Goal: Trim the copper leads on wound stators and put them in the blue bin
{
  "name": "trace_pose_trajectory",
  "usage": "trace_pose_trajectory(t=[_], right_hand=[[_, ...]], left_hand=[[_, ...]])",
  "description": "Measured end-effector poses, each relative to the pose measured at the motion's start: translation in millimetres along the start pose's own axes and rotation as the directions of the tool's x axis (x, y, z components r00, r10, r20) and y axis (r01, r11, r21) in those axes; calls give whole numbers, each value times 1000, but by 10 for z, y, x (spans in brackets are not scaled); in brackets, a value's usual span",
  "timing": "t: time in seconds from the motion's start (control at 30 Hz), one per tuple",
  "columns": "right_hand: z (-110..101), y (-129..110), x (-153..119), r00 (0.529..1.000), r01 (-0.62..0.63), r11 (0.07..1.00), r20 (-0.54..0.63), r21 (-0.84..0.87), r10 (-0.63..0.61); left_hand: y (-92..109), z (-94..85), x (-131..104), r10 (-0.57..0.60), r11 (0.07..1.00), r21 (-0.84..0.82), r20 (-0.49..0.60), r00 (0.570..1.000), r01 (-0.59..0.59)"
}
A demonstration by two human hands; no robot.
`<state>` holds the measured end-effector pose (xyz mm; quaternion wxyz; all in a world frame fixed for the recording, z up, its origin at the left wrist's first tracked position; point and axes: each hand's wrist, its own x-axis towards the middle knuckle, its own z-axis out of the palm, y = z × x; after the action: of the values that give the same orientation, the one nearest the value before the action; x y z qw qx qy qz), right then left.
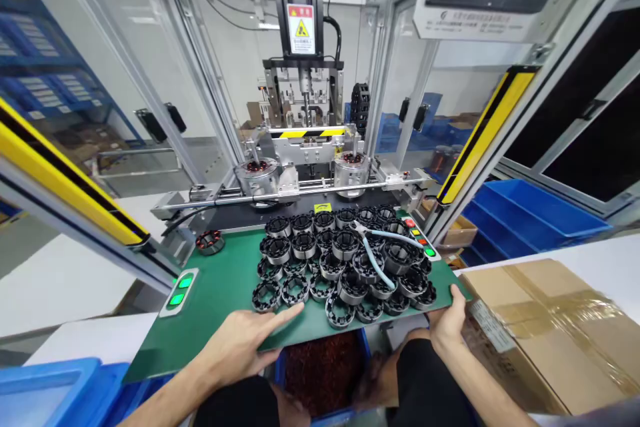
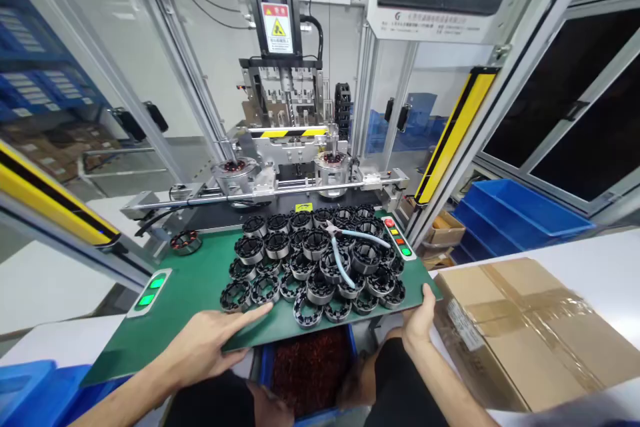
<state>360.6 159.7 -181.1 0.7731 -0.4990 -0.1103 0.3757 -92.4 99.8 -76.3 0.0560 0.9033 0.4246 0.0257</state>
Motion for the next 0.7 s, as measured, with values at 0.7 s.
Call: trace_pose_trajectory(t=[0.7], right_hand=[[48,-29,9,993,-24,999,-116,36,28]], left_hand=[[-13,-53,21,131,991,29,-21,991,-131]])
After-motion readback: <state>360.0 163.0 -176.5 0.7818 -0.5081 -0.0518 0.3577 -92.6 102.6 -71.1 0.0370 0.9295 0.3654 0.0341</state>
